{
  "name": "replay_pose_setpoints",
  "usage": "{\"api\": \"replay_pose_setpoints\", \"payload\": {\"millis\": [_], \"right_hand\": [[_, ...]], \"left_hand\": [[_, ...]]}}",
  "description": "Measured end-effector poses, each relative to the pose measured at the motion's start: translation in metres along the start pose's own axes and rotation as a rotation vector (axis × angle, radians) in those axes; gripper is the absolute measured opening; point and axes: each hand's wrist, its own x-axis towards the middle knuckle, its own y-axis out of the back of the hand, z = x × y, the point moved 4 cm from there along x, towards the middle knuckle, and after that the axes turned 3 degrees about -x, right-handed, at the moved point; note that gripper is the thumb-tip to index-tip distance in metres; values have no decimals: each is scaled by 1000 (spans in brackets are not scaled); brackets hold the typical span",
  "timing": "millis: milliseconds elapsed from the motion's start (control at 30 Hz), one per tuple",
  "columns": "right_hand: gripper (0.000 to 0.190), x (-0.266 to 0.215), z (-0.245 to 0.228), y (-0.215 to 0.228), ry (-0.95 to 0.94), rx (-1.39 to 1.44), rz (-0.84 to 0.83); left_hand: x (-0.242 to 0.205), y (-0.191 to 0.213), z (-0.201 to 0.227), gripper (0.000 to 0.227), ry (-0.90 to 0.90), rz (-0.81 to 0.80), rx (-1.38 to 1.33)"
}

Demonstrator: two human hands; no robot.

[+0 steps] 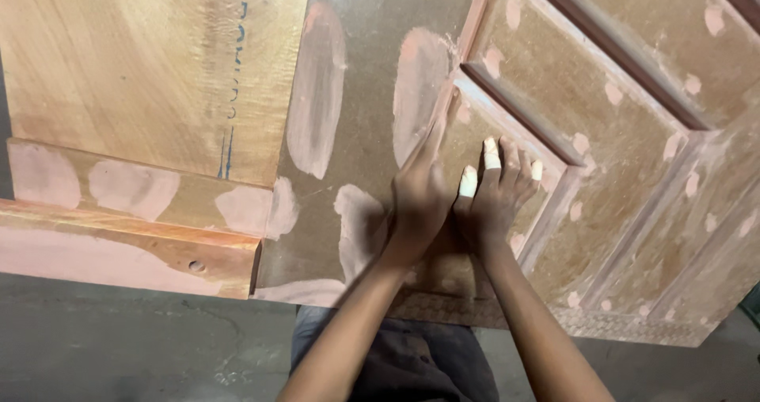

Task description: The person sands the surface of a large wooden door using a sanding block. They move the block back and forth across the flat panels and along the raised edges, applying even pressure to smooth the wood.

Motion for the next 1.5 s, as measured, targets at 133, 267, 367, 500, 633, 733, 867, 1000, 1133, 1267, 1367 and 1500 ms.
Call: {"api": "replay_pose_setpoints", "payload": {"millis": [133, 267, 367, 500, 633, 733, 867, 1000, 1133, 1267, 1367, 1500], "right_hand": [[50, 3, -3, 2, -8, 0, -12], [51, 2, -3, 3, -4, 3, -13], [49, -1, -4, 4, 5, -4, -12], [50, 1, -5, 6, -10, 10, -26], [57, 4, -4, 2, -20, 43, -44], [52, -4, -4, 3, -32, 56, -62], [50, -5, -2, 0, -13, 56, -56], [47, -3, -1, -3, -20, 62, -48], [51, -5, -5, -1, -18, 52, -45], [49, -9, 5, -5, 13, 56, -37], [42, -9, 5, -7, 114, 37, -9], [47, -13, 9, -9, 100, 17, -8]], "left_hand": [[16, -8, 2, 55, -87, 50, 120], [47, -26, -12, 56, 133, -48, -14], [-17, 6, -8, 56, -7, -24, 61], [-69, 20, -18, 50, 399, -102, 76], [20, -22, -26, 57, -42, 3, 32], [24, -23, -41, 50, 40, -10, 10], [-92, 34, -48, 41, 66, -11, 91], [-142, 49, -38, 32, 25, 19, 156], [-65, 7, -43, 43, -36, 53, 43], [-134, 45, -55, 35, 88, 57, 9], [-231, 88, -43, 37, 389, -5, -45], [-217, 89, -23, 41, -13, 95, 85]]}}
